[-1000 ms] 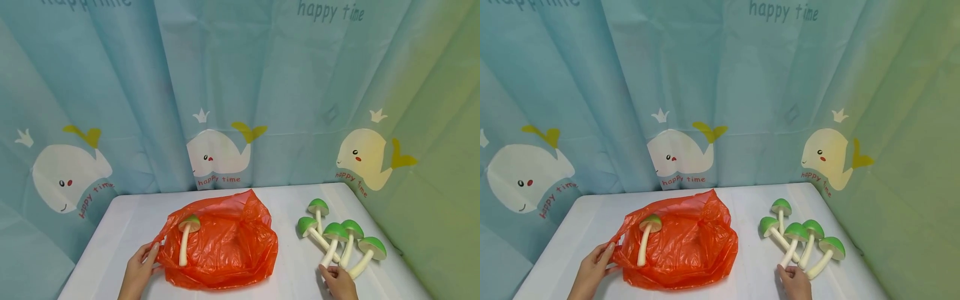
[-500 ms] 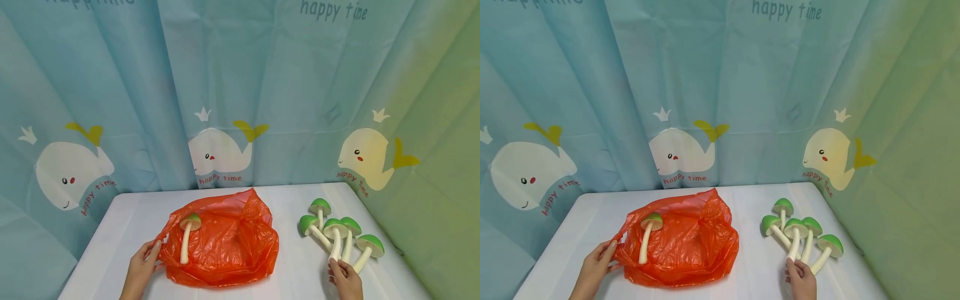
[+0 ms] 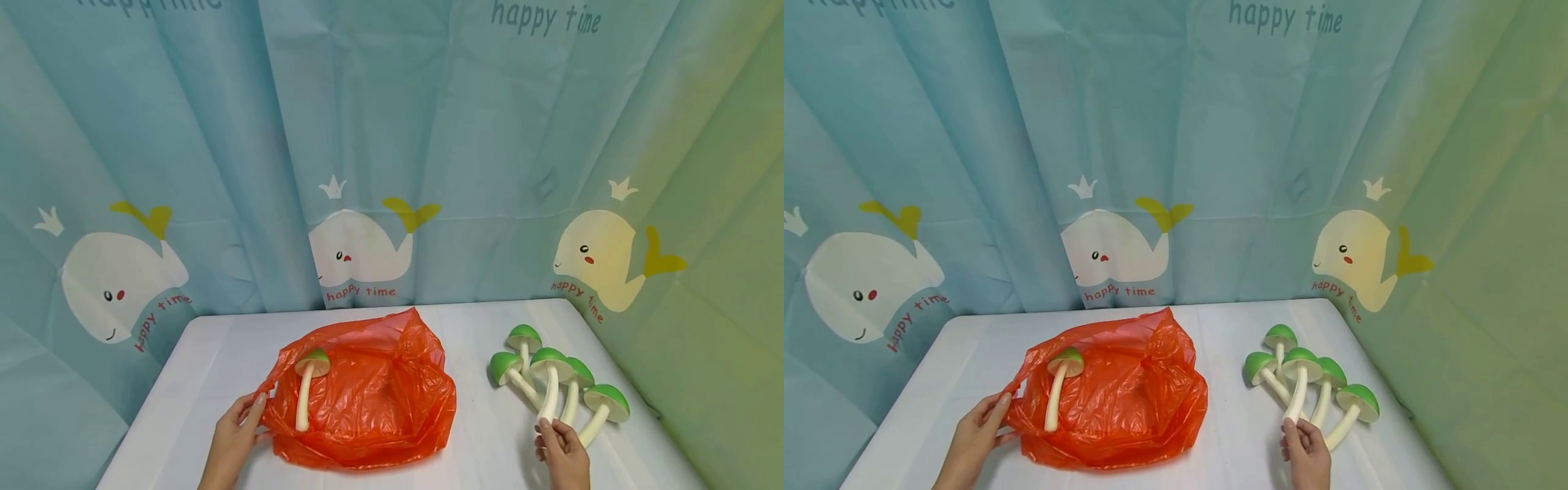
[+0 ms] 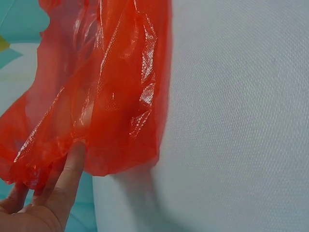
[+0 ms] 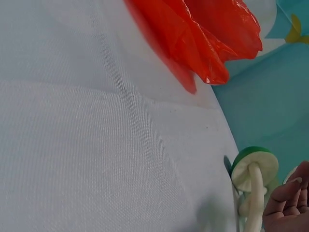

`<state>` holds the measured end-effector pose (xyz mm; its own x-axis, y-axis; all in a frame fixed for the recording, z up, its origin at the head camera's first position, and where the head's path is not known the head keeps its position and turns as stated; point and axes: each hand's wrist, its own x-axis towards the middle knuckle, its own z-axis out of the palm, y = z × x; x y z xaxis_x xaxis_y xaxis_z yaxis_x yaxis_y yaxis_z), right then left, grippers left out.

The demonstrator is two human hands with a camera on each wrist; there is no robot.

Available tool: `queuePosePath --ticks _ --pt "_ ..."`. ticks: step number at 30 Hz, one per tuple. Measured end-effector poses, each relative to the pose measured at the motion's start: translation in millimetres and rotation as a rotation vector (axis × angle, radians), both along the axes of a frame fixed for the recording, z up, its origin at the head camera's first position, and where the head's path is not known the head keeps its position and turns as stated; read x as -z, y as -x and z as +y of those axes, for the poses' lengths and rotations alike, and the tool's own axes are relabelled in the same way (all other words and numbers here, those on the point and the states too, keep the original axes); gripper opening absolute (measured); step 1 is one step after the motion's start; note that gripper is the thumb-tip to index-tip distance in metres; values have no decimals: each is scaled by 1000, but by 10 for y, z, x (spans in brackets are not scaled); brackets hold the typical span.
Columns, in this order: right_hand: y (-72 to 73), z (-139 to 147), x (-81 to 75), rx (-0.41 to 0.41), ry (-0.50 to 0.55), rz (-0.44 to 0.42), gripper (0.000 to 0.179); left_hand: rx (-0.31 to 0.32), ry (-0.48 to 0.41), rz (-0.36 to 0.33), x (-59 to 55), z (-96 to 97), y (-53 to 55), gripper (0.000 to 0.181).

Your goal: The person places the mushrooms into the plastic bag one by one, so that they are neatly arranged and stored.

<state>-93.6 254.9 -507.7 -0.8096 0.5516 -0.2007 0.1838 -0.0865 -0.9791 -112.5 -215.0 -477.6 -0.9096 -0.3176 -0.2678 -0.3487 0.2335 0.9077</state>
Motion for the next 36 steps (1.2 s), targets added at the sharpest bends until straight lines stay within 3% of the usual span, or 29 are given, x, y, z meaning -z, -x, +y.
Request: queuePosePath --ticks 6,14,21,30,36 --pt "3 -77 -16 -45 1 55 21 16 17 -7 -22 6 10 86" --pt "-5 -183 5 -129 -25 225 8 7 9 -12 -17 5 -4 88" --pt "-6 -274 -12 -193 -36 254 10 -13 -23 7 0 37 -15 83" --pt "-63 -368 -196 -233 -62 302 18 7 -29 0 -7 27 -24 86" --pt "-73 -478 -315 -303 -77 367 18 5 -40 20 -1 19 -27 85"
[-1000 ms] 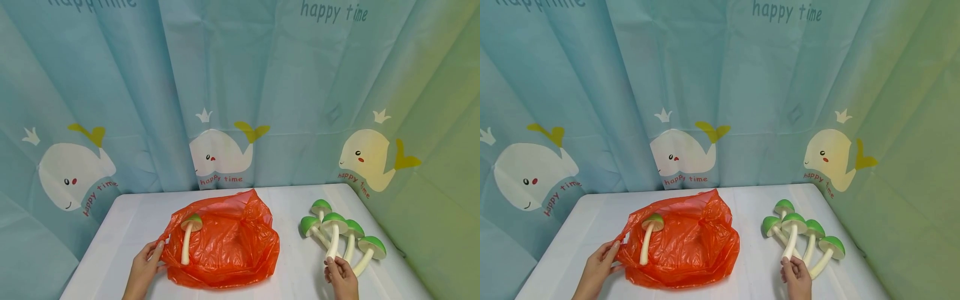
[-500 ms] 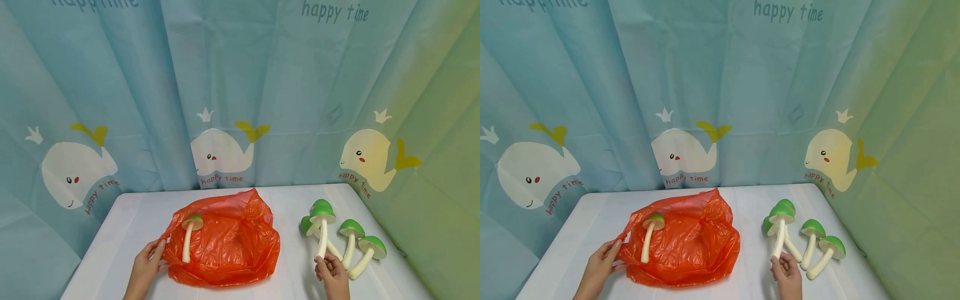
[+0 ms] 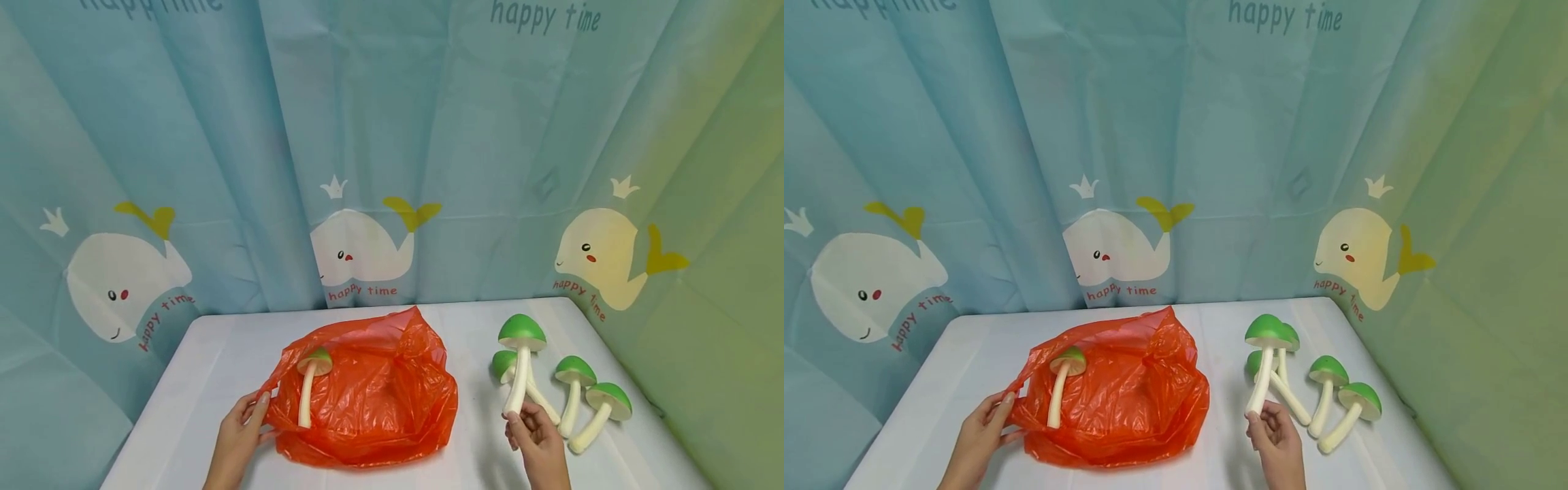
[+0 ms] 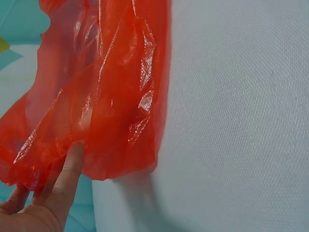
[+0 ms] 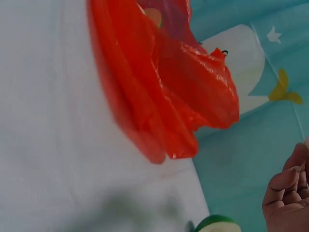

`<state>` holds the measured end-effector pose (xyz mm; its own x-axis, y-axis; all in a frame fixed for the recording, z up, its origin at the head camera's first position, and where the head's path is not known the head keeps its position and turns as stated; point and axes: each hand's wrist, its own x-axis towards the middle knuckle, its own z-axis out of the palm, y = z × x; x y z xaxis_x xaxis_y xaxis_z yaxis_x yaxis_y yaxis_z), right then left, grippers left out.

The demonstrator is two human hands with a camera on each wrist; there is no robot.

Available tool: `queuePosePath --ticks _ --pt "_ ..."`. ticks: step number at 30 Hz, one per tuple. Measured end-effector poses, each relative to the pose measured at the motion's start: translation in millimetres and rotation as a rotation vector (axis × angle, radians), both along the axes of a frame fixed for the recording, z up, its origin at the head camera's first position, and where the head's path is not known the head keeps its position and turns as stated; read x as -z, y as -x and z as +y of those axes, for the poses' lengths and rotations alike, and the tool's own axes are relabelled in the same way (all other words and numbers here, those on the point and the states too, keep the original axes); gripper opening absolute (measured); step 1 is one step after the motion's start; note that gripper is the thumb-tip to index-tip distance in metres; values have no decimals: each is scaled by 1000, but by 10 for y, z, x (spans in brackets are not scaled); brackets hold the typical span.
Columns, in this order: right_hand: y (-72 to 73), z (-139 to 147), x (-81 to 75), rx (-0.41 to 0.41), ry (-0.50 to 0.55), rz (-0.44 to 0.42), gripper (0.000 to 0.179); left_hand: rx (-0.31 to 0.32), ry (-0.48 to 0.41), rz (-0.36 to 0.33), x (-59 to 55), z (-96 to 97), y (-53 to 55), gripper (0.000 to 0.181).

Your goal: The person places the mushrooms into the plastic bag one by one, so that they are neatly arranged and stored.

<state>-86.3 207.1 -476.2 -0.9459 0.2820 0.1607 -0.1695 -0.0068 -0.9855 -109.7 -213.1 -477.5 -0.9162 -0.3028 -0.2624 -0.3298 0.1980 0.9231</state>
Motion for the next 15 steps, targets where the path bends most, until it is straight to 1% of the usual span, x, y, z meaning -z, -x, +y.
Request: queuePosePath --ticks 1,2,6,9,12,15 --pt "2 -35 -9 -21 -4 21 18 0 2 -2 -2 1 2 86" --pt "6 -74 -14 -37 -14 23 18 -1 8 -7 -3 0 4 86" --pt "18 -263 -22 -115 -33 73 16 6 7 -4 -15 -2 10 87" --pt "10 -399 -41 -159 -56 75 17 11 -5 2 -18 2 19 87" --pt "-9 -522 -55 -217 -80 10 21 11 10 -6 -17 4 21 88" --pt "-38 -644 -36 -304 -74 -76 27 5 22 -15 -13 1 19 89"
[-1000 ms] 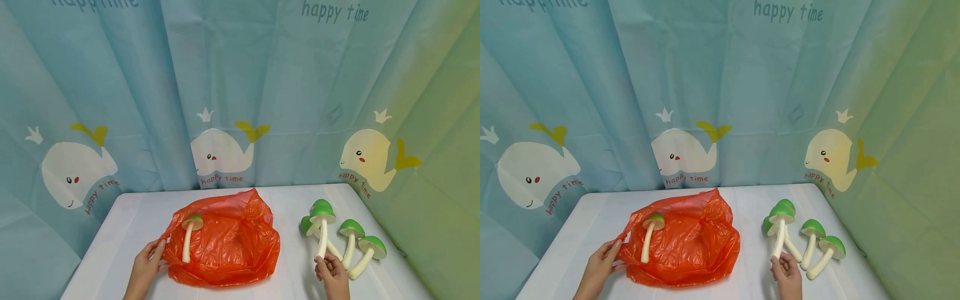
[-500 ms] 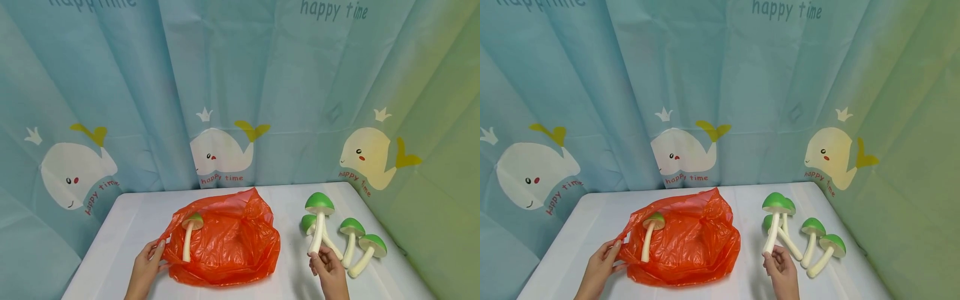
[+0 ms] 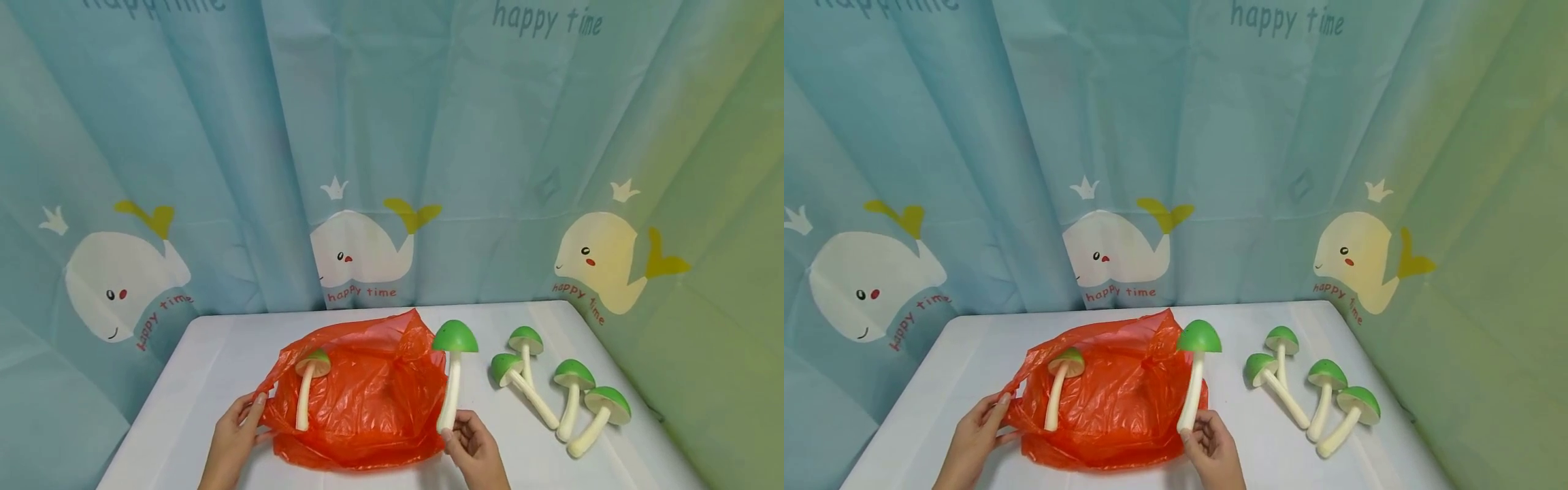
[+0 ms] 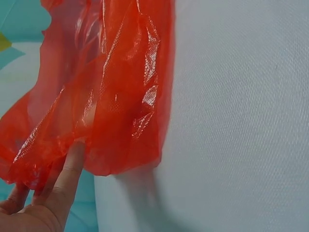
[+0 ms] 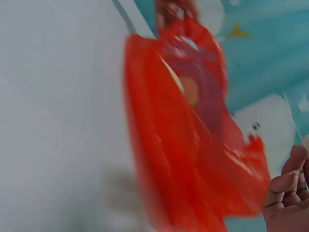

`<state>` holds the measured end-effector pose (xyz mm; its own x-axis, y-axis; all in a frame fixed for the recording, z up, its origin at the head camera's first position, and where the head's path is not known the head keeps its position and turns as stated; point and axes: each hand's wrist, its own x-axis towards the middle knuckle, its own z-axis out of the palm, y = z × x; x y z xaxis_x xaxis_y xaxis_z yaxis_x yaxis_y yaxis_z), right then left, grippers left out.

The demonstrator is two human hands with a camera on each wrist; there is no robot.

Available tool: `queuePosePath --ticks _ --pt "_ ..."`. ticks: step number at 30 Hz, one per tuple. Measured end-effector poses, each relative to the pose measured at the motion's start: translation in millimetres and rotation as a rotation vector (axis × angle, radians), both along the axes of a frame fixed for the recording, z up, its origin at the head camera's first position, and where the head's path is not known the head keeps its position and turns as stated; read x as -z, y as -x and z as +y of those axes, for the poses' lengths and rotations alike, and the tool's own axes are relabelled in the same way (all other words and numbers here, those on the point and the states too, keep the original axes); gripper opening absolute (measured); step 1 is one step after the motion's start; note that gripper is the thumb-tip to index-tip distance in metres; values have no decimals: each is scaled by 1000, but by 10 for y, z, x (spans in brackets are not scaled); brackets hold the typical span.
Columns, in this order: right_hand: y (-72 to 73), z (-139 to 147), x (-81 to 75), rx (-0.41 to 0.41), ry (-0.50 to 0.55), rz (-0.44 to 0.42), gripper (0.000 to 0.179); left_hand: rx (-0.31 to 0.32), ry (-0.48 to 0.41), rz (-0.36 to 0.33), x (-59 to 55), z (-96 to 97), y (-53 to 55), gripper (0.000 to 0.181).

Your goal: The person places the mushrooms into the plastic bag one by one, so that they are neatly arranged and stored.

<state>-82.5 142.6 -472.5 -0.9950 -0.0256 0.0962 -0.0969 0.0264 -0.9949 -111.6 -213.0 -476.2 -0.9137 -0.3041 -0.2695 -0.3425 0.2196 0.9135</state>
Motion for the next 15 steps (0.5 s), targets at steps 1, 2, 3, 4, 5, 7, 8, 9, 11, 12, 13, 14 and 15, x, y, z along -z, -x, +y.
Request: queuePosePath --ticks 1,2,3,4,5,7,8,9,11,12,13,14,15 --pt "-7 -44 9 -37 5 -32 29 -3 3 -2 0 -4 -5 89" --pt "-11 -84 19 -76 10 -63 30 -4 0 0 -1 -6 -8 89" --pt "-11 -126 27 -114 19 -87 31 -5 -3 3 -2 -8 -11 88" --pt "-6 -171 37 -152 33 -111 31 -3 -9 6 -6 -7 -12 88" --pt "6 -214 39 -190 41 -137 31 -4 -14 10 -12 -7 -14 88" --pt "37 -295 33 -260 56 -184 30 -2 -18 15 -23 -4 -18 87" --pt "54 -335 27 -288 66 -204 29 -2 -26 19 -28 0 -21 85" --pt "73 -374 18 -314 72 -219 29 -3 -28 20 -31 2 -23 84" --pt "112 -442 0 -356 76 -242 27 -6 -30 20 -38 9 -29 82" --pt "133 -473 -8 -371 73 -250 27 -4 -27 19 -38 12 -26 83" --pt "155 -503 -13 -384 66 -255 26 -6 -24 19 -39 16 -26 82" --pt "176 -530 -18 -395 56 -257 25 -7 -17 20 -40 22 -26 82" --pt "198 -556 -17 -403 43 -258 25 -8 -8 18 -40 26 -28 81"
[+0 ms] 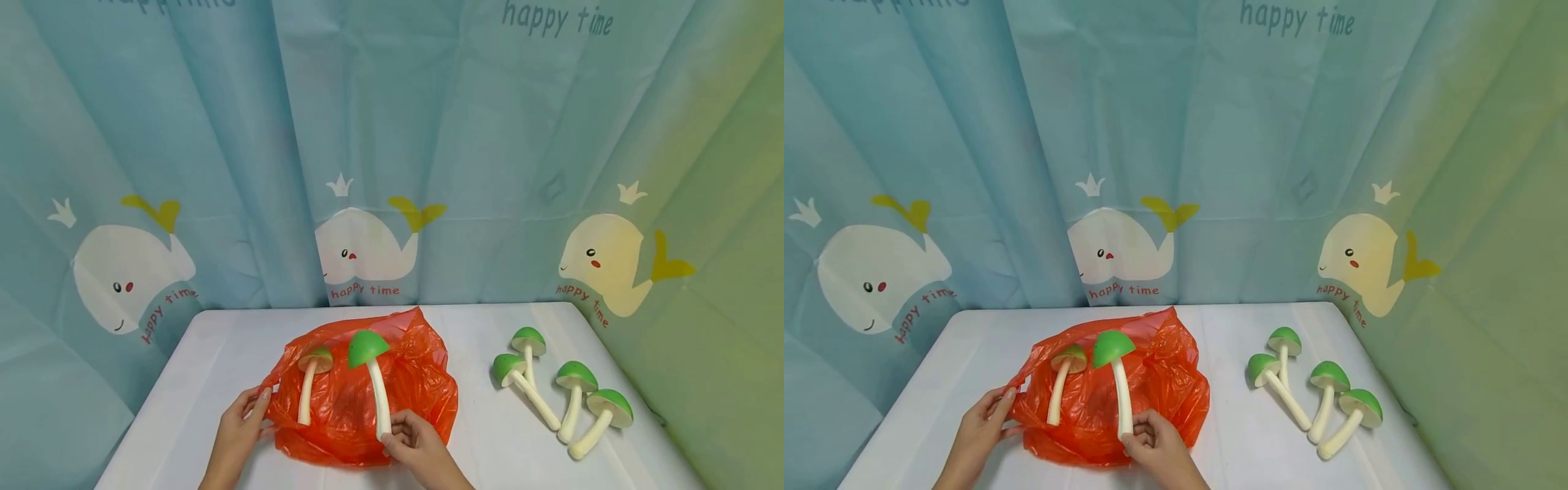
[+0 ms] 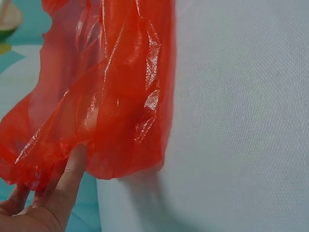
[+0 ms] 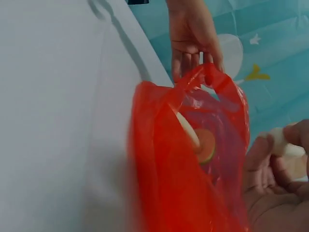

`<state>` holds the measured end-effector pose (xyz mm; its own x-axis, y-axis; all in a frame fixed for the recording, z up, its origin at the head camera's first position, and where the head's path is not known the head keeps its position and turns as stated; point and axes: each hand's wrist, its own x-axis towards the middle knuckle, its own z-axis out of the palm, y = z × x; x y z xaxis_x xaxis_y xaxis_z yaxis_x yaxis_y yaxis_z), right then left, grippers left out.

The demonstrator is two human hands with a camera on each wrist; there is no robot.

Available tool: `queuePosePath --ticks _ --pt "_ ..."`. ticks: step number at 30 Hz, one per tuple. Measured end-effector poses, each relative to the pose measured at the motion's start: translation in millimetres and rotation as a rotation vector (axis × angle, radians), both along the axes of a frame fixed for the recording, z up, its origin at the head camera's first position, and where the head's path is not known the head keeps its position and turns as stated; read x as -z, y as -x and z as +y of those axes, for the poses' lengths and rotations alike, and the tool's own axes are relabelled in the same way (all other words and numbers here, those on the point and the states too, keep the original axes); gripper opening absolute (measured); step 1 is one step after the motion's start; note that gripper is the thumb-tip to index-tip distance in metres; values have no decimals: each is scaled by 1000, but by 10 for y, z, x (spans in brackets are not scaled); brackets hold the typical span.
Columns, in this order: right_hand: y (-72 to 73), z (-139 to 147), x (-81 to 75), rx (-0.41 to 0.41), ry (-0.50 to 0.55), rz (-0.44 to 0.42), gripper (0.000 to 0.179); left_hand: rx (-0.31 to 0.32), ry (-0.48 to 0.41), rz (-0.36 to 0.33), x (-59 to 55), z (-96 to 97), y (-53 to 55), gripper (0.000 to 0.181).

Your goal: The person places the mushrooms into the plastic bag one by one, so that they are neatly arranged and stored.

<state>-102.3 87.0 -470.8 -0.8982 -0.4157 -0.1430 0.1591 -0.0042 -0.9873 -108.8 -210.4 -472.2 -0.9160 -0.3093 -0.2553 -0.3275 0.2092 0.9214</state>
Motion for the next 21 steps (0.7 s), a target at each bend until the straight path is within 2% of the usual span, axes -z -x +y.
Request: queuePosePath --ticks 4,8,11,16,21 --pt "81 -107 9 -2 -24 -20 24 -18 21 9 6 13 2 78" --pt "119 -213 28 3 -6 -100 23 -31 33 19 20 19 8 75" --pt "144 -288 36 8 7 -141 22 -14 42 21 12 18 19 75" --pt "203 -361 27 29 -8 -122 19 20 23 22 -21 21 22 75" --pt "283 -405 6 60 -34 -91 19 26 37 -3 -26 12 28 77"
